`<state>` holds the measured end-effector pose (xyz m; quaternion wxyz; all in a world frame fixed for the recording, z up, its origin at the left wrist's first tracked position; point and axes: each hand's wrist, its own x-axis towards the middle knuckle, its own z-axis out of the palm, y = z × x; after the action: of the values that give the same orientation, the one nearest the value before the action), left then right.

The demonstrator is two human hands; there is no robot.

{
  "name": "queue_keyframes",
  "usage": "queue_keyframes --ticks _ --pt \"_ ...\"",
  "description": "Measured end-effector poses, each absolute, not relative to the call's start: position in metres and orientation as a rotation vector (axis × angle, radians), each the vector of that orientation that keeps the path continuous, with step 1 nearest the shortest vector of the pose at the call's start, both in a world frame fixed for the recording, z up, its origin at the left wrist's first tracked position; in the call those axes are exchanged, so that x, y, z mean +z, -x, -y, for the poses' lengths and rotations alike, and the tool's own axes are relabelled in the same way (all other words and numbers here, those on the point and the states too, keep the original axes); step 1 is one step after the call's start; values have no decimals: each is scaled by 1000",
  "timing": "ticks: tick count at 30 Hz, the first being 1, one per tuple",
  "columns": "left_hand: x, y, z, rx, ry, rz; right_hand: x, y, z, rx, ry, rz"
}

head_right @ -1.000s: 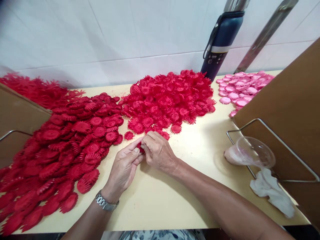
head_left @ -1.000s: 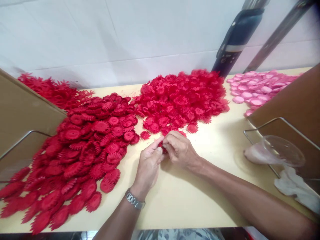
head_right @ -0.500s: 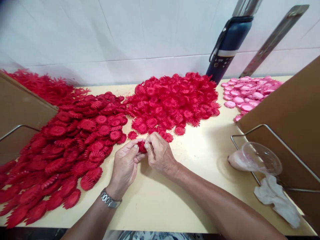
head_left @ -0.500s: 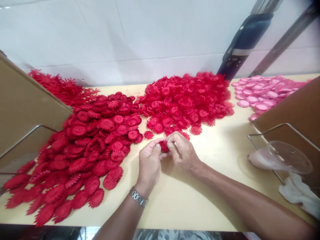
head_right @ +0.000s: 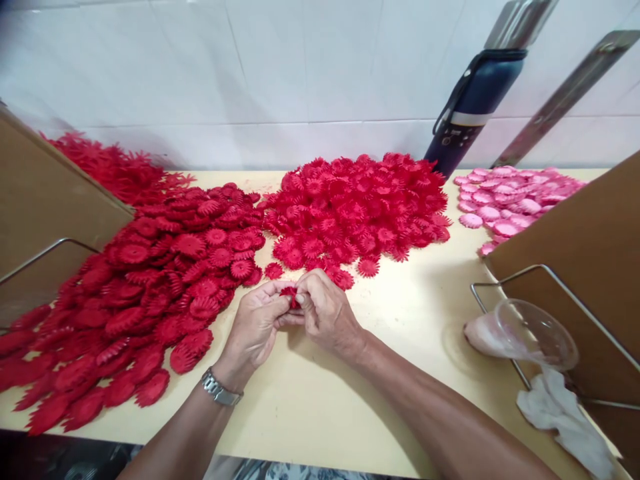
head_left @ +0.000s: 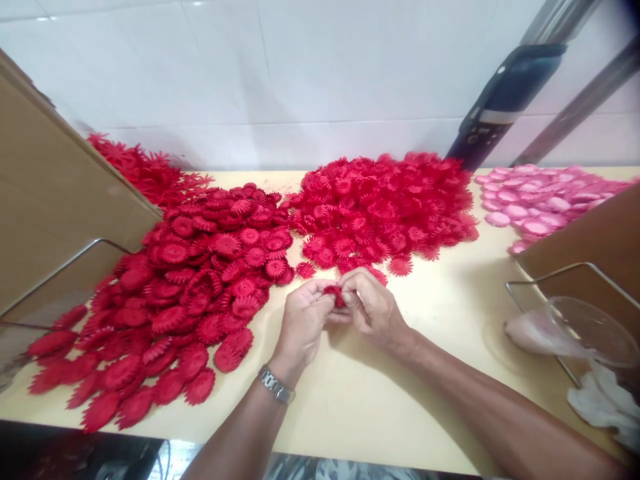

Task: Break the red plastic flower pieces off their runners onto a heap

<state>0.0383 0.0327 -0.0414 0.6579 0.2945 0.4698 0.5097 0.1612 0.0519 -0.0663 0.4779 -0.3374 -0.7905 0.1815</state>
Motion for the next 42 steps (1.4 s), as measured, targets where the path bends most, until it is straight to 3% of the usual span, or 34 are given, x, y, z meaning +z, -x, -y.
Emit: queue_keyframes --ticks 10,17,21,26,29,37,42 --pt "-35 -43 -32 1222 -644 -998 -60 -160 -46 1092 968 1430" --pt "-32 -38 -29 1266 -623 -1010 -50 -167 -57 1166 899 1238" --pt "-29 -32 -31 1302 -629 -1054 -45 -192 -80 890 984 1161" --pt "-29 -35 -30 1228 -655 -1004 -49 -220 -95 189 1384 1748" --pt "-33 -34 -29 1199 -594 -1002 -45 -221 -93 -56 1358 1862" --pt "-37 -38 -27 1167 -567 -905 -37 -179 -64 748 1164 2083" --pt "-41 -41 -26 1161 -637 -910 -48 -176 -62 828 1082 2018"
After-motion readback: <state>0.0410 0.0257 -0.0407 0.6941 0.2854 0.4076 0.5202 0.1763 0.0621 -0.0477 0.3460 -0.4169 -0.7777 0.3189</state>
